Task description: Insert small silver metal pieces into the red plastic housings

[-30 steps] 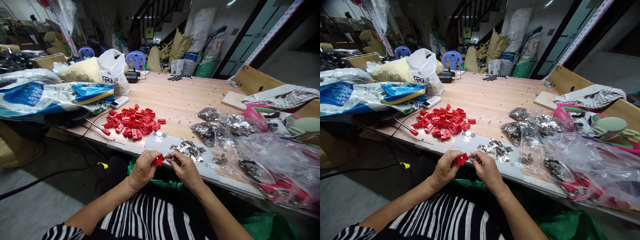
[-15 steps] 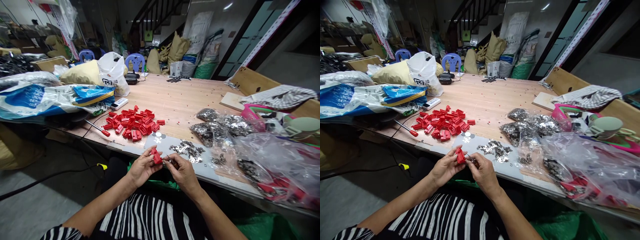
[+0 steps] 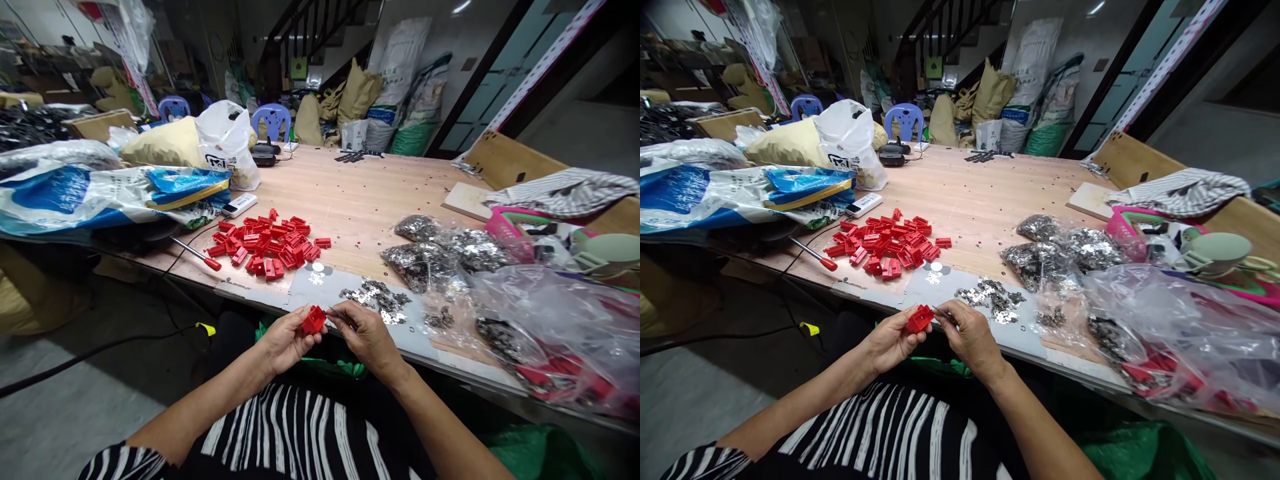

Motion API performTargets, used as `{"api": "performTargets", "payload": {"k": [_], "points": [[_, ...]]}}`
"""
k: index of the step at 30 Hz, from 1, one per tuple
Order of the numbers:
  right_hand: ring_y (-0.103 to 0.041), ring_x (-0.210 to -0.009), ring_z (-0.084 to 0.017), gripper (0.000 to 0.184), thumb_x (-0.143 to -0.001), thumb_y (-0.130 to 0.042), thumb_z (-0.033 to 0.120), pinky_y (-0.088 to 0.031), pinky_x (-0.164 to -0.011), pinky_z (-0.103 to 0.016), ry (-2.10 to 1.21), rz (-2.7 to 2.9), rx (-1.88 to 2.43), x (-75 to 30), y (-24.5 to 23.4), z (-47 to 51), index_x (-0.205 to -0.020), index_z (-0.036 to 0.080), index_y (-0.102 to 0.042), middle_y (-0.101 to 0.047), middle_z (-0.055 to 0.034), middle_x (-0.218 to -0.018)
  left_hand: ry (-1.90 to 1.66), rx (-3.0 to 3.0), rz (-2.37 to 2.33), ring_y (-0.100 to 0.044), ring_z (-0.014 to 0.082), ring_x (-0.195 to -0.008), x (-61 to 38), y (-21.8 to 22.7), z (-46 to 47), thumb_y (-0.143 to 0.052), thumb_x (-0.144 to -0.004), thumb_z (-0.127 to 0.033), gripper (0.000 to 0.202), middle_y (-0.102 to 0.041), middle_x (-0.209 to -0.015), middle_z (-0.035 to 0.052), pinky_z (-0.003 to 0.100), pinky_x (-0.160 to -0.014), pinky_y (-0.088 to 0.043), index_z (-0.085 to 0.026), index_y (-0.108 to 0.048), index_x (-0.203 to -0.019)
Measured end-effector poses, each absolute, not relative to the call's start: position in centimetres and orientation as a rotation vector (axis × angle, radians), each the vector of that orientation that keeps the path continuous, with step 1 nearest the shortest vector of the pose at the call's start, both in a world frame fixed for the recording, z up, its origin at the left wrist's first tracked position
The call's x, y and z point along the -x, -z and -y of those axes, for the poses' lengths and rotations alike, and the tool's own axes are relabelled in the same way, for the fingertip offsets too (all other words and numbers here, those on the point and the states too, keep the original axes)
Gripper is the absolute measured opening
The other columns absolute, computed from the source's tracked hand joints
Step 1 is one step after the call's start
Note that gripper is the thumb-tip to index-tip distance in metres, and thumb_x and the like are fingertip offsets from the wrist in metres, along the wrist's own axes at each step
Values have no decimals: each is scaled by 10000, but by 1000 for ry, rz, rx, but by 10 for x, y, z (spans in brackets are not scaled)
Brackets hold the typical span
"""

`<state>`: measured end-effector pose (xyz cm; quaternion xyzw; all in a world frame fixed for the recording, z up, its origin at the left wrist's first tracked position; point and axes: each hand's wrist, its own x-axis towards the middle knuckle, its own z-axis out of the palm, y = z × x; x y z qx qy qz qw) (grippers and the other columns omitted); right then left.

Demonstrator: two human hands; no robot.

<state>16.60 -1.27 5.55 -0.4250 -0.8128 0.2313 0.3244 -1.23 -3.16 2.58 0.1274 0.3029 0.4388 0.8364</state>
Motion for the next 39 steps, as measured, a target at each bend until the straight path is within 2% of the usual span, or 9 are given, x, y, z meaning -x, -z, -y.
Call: {"api": "performTargets", "payload": {"k": [6,10,20,23,26,29,31,35,39], "points": [[-594,-680,-151,79,-872,-531,174,-461,-633,-255,-575,2163,1025,-169,-53,12,-839,205,-596,-629,-25,-737,-925,-292,-623,-622,75,-511,12,-28,32,-565,-876,-266,149,-658,-713,72,88,-447,-472,-123,-555,-914],[-610,-733,-163,115,-864,-521,125,-477,-657,-271,-548,2230,977,-171,-52,11,-881,205,-602,-656,-41,-801,-939,-345,-635,-618,79,-488,9,-30,34,-565,-874,-285,152,-658,-685,60,90,-428,-457,-147,-530,-926],[-609,-778,-168,133,-902,-488,169,-475,-691,-276,-541,2376,1026,-169,-52,11,-904,193,-619,-656,-61,-846,-928,-421,-647,-609,82,-485,5,-30,36,-637,-819,-324,217,-640,-680,38,95,-398,-420,-150,-517,-868],[-601,-777,-167,149,-908,-484,196,-466,-696,-277,-641,2339,1033,-169,-55,11,-886,192,-631,-648,-62,-840,-933,-396,-644,-612,80,-498,5,-31,37,-649,-810,-306,210,-636,-694,35,95,-402,-422,-148,-521,-861],[-600,-790,-162,179,-916,-485,246,-464,-720,-273,-878,2259,1004,-173,-60,9,-862,197,-649,-645,-54,-844,-946,-369,-649,-605,71,-498,6,-30,37,-643,-817,-312,212,-636,-706,37,92,-416,-429,-145,-530,-882],[-603,-828,-165,184,-907,-503,300,-463,-743,-272,-1069,2120,1046,-179,-62,6,-930,204,-659,-660,-51,-914,-949,-356,-659,-600,74,-492,7,-28,37,-634,-822,-323,214,-639,-690,45,94,-419,-429,-153,-525,-895],[-590,-761,-152,189,-891,-523,321,-455,-687,-260,-1098,2031,1150,-181,-61,5,-965,201,-648,-666,-41,-914,-952,-352,-662,-608,83,-505,7,-28,37,-643,-816,-318,215,-641,-686,49,96,-420,-430,-158,-521,-894],[-459,-555,-102,156,-863,-559,342,-374,-537,-230,-1038,2028,1249,-178,-58,5,-857,195,-608,-628,5,-759,-956,-359,-663,-609,87,-501,5,-31,38,-656,-804,-320,232,-635,-670,40,101,-419,-435,-157,-523,-899],[-416,-529,-96,159,-871,-545,333,-335,-516,-227,-951,2095,1242,-173,-56,6,-784,201,-564,-573,28,-671,-958,-373,-667,-601,78,-489,3,-35,40,-654,-805,-319,225,-623,-673,26,97,-406,-423,-156,-523,-887]]}}
